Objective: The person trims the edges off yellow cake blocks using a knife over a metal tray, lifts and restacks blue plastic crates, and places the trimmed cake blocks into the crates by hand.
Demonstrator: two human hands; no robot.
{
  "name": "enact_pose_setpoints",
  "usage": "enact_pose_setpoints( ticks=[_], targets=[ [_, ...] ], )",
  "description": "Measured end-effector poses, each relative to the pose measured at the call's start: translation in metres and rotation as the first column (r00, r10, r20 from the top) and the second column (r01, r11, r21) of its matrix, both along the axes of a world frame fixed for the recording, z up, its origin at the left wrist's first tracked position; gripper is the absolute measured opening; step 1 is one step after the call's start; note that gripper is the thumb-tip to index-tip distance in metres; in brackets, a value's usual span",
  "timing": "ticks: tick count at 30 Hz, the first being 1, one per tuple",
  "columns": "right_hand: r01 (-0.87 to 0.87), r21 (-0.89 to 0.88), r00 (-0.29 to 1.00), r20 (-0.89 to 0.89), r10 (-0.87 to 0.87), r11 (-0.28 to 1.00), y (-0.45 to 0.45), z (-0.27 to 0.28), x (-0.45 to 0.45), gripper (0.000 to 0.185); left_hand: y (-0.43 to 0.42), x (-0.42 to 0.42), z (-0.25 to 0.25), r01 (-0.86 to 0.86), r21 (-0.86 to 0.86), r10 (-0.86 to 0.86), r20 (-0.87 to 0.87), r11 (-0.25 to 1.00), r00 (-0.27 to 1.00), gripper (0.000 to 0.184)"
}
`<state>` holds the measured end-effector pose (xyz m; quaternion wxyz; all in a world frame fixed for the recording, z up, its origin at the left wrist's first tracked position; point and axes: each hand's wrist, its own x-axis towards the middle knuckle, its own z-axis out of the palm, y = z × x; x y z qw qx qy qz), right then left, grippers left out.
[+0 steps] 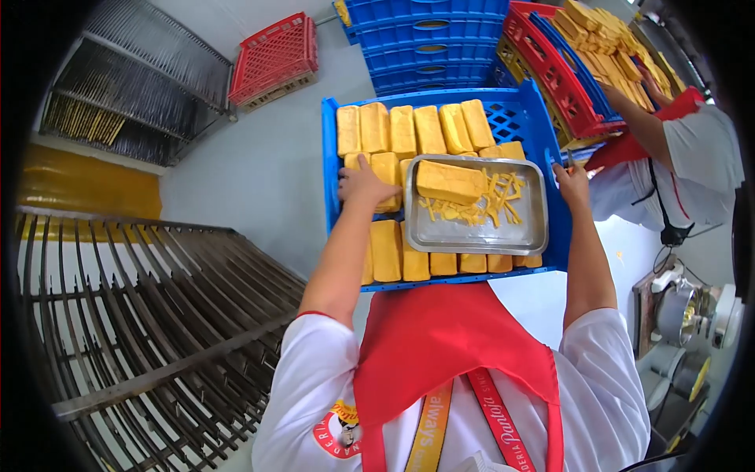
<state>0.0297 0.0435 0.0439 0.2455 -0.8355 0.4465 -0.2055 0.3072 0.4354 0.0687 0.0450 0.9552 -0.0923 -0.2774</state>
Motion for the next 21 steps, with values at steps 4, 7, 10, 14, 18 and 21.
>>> enact_pose_setpoints(
  ticks=[4,7,10,14,18,21],
  targets=[
    [0.01,-0.009,1.0,0.019,-0.009,1.0,0.021,0.016,0.002,0.046,-0.021,-0.016,0.03,0.495,-0.346,-0.307,0.473,0.797,0.826,0.087],
    [0.046,-0.018,0.998,-0.045,-0.047,0.999,0.026,0.02,0.004,0.05,-0.056,-0.054,0.04,0.805,-0.363,-0.505,0.637,0.47,0.582,0.077],
    [0.078,-0.06,0.994,-0.066,-0.082,0.995,0.031,0.023,0.005,0.053,-0.082,-0.086,0.032,0.917,-0.212,-0.638,0.665,0.337,0.388,0.068],
    [0.109,-0.105,0.984,-0.126,-0.122,0.989,0.046,0.043,0.004,0.062,-0.083,-0.095,0.036,0.841,-0.233,-0.638,0.562,0.488,0.526,0.062],
    [0.104,-0.258,0.993,-0.033,-0.116,0.96,0.052,0.055,0.003,0.068,-0.059,-0.109,0.064,0.505,-0.778,-0.324,0.401,0.373,0.857,0.07],
    [-0.061,-0.197,0.996,0.053,0.073,0.979,0.068,0.103,0.006,0.064,-0.051,-0.122,0.068,0.398,-0.883,-0.216,0.349,0.25,0.912,0.072]
  ],
)
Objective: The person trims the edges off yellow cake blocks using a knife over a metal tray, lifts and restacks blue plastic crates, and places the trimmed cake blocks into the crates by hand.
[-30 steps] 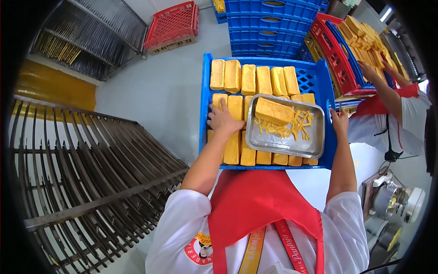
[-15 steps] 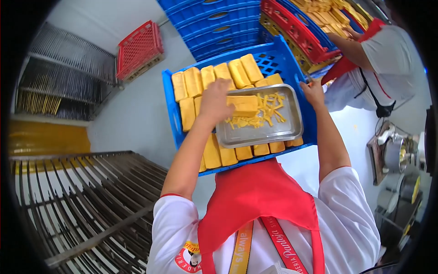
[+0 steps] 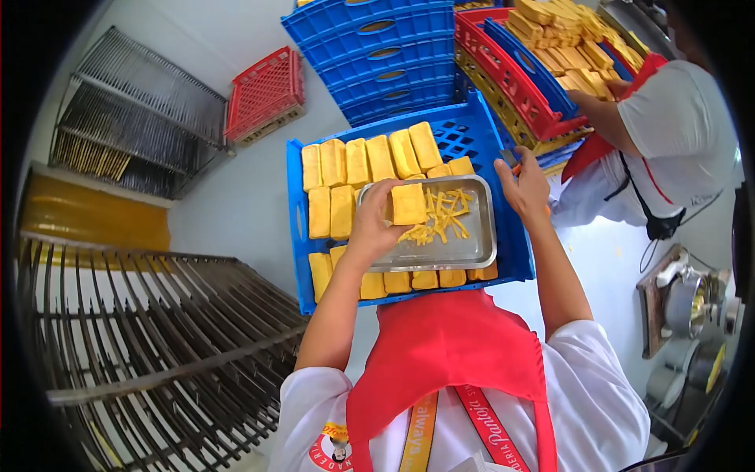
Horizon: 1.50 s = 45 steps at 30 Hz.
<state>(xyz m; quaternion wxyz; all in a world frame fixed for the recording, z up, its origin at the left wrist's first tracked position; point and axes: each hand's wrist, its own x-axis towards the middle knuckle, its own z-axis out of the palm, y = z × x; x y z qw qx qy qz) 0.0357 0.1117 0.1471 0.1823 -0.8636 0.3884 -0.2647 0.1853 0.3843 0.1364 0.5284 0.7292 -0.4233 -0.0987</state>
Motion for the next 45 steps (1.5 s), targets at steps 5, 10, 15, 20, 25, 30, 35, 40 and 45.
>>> enact_pose_setpoints(
  ticks=[5,10,15,20,25,30,35,40,45],
  targets=[
    [-0.396,0.487,0.915,0.144,0.376,0.778,0.022,0.002,0.016,0.051,-0.001,-0.02,0.004,-0.133,-0.205,0.015,-0.49,0.97,0.872,0.056],
    [-0.527,0.428,0.844,0.168,0.509,0.734,0.073,0.01,0.032,0.052,0.003,-0.035,0.0,-0.255,-0.255,-0.01,-0.725,0.933,0.689,0.051],
    [-0.607,0.326,0.788,0.127,0.602,0.725,0.093,0.019,0.043,0.048,0.001,-0.045,0.01,-0.304,-0.171,0.088,-0.727,0.937,0.681,0.058],
    [-0.604,0.322,0.793,0.148,0.591,0.729,0.098,0.004,0.044,0.047,-0.002,-0.047,0.009,-0.313,-0.166,0.087,-0.748,0.935,0.658,0.052],
    [-0.583,0.413,0.805,0.172,0.568,0.7,0.1,0.008,0.035,0.048,-0.005,-0.049,0.014,-0.291,-0.137,0.091,-0.754,0.947,0.65,0.046],
    [-0.604,0.424,0.778,0.132,0.614,0.675,0.099,0.003,0.028,0.048,-0.013,-0.041,0.014,-0.331,-0.016,0.197,-0.776,0.943,0.599,0.042],
    [-0.647,0.412,0.737,0.12,0.666,0.642,0.117,-0.003,0.01,0.047,-0.019,-0.022,0.008,-0.411,-0.067,0.187,-0.816,0.909,0.547,0.035],
    [-0.632,0.437,0.739,0.091,0.667,0.64,0.122,0.001,0.0,0.047,-0.024,-0.017,0.012,-0.401,-0.008,0.206,-0.848,0.916,0.488,0.037],
    [-0.672,0.395,0.673,-0.026,0.739,0.626,0.118,0.005,-0.003,0.054,-0.031,-0.011,0.003,-0.385,0.007,0.183,-0.888,0.923,0.422,0.036]
  ],
)
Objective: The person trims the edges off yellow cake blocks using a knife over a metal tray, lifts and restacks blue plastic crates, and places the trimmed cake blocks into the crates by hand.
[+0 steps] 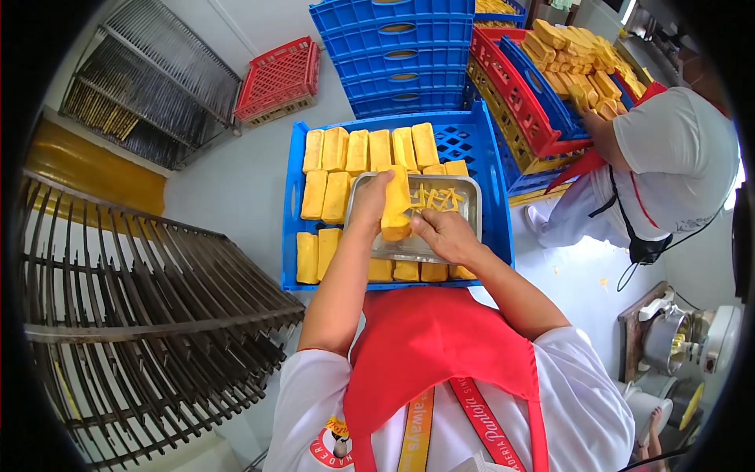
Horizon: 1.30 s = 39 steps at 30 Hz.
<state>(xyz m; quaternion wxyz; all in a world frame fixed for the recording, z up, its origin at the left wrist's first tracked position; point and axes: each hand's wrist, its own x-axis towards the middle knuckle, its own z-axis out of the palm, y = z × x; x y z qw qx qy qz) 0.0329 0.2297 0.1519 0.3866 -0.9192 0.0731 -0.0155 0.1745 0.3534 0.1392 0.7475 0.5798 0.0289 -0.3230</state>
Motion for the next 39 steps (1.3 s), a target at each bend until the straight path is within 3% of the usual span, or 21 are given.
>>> enact_pose_setpoints(
  ticks=[3,7,9,10,15,18,20,23,33,37,39],
  targets=[
    [-0.007,-0.139,0.998,-0.056,-0.001,0.99,-0.004,0.002,0.004,0.057,-0.004,0.002,-0.018,0.025,-0.046,-0.029,-0.096,0.999,0.995,0.036],
    [0.066,-0.04,0.998,-0.01,-0.067,0.997,-0.014,0.004,0.012,0.059,0.004,-0.006,-0.015,0.08,-0.256,-0.164,-0.326,0.963,0.931,0.037],
    [0.211,-0.024,0.975,-0.06,-0.212,0.977,-0.022,0.009,0.016,0.058,0.006,-0.016,-0.017,0.031,-0.221,-0.099,-0.302,0.975,0.948,0.038],
    [0.211,-0.024,0.976,-0.059,-0.212,0.977,-0.025,0.007,0.018,0.058,0.006,-0.018,-0.018,-0.02,-0.184,-0.032,-0.275,0.983,0.961,0.04],
    [0.218,-0.217,0.972,-0.035,-0.23,0.951,-0.021,0.011,0.02,0.085,0.003,-0.027,-0.025,-0.137,-0.342,0.064,-0.218,0.93,0.974,0.042],
    [0.224,-0.194,0.97,-0.056,-0.239,0.955,-0.019,0.013,0.024,0.094,0.003,-0.034,-0.023,-0.195,-0.219,0.147,-0.217,0.956,0.965,0.035],
    [0.217,-0.213,0.969,-0.068,-0.236,0.953,-0.019,0.016,0.025,0.095,0.002,-0.033,-0.033,-0.272,-0.291,0.202,-0.247,0.917,0.948,0.041],
    [0.215,-0.24,0.97,-0.064,-0.236,0.947,-0.018,0.009,0.026,0.096,0.002,-0.035,-0.034,-0.316,-0.265,0.248,-0.261,0.911,0.933,0.04],
    [0.136,-0.227,0.985,-0.072,-0.155,0.964,-0.006,0.013,0.026,0.086,0.001,-0.037,-0.034,-0.29,-0.307,0.215,-0.257,0.906,0.942,0.026],
    [0.168,-0.271,0.983,-0.03,-0.183,0.948,0.001,0.012,0.025,0.082,0.002,-0.036,-0.035,-0.298,-0.241,0.243,-0.235,0.924,0.941,0.026],
    [0.093,-0.208,0.983,-0.134,-0.122,0.974,-0.005,0.018,0.025,0.082,0.007,-0.03,-0.035,-0.297,-0.189,0.252,-0.229,0.936,0.94,0.027]
  ],
)
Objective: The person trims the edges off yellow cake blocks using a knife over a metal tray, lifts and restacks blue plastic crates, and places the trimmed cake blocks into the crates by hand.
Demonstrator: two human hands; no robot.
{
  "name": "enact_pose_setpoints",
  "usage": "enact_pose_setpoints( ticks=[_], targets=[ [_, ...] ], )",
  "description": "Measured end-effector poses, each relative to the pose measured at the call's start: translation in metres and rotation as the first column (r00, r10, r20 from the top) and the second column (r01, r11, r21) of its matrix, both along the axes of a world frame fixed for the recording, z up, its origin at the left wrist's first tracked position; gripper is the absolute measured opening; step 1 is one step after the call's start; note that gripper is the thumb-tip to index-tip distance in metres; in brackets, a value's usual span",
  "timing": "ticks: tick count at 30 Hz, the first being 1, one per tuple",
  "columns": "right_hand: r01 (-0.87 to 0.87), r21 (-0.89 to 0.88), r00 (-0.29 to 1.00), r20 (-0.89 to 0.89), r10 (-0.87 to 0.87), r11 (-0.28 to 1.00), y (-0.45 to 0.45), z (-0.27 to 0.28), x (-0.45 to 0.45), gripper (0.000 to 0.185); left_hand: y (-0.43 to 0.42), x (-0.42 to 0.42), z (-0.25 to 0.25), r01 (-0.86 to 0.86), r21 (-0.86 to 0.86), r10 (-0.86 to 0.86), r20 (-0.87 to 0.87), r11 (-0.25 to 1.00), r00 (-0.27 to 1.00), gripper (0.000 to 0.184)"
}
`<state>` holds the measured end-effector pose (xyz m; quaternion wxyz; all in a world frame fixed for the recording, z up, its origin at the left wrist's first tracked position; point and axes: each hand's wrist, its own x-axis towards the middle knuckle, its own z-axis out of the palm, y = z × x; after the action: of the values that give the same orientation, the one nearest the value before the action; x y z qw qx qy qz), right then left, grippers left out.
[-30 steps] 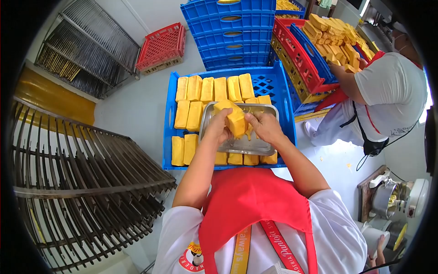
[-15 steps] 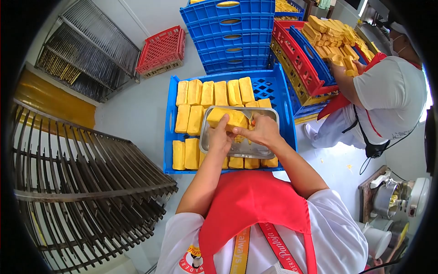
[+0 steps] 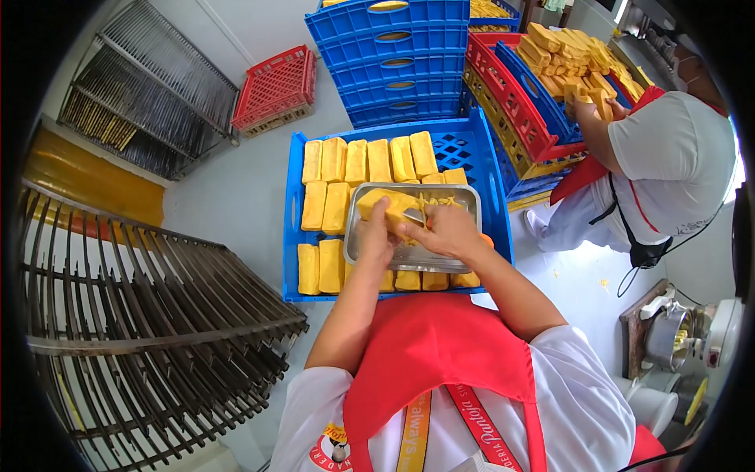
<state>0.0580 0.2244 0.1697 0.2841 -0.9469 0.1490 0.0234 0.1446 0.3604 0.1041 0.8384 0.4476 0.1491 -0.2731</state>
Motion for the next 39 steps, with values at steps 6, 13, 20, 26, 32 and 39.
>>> enact_pose_setpoints(
  ticks=[6,13,20,26,32,39],
  targets=[
    [-0.152,0.024,0.975,0.17,0.146,0.988,-0.029,0.002,0.0,0.091,0.02,0.025,0.01,0.454,0.074,-0.452,-0.048,0.888,0.891,0.055],
    [-0.082,0.556,0.97,0.236,-0.063,0.827,-0.017,-0.034,0.009,0.07,0.042,0.018,0.014,0.471,-0.109,-0.45,0.17,0.876,0.877,0.052],
    [-0.116,0.482,0.993,0.048,0.106,0.868,-0.016,0.005,-0.001,0.096,0.042,0.006,0.005,0.128,0.552,-0.509,0.622,0.824,0.594,0.069],
    [-0.158,-0.064,0.978,0.131,0.165,0.985,-0.027,0.023,0.003,0.102,0.055,0.008,0.0,0.351,0.493,-0.6,0.566,0.796,0.565,0.068],
    [-0.205,-0.183,0.958,0.166,0.236,0.961,-0.026,0.017,0.001,0.097,0.054,0.005,-0.009,0.299,0.46,-0.544,0.627,0.836,0.557,0.067],
    [-0.253,-0.257,0.943,0.148,0.297,0.933,-0.025,0.01,-0.002,0.094,0.052,-0.003,0.011,0.408,0.312,-0.509,0.622,0.858,0.595,0.07]
  ],
)
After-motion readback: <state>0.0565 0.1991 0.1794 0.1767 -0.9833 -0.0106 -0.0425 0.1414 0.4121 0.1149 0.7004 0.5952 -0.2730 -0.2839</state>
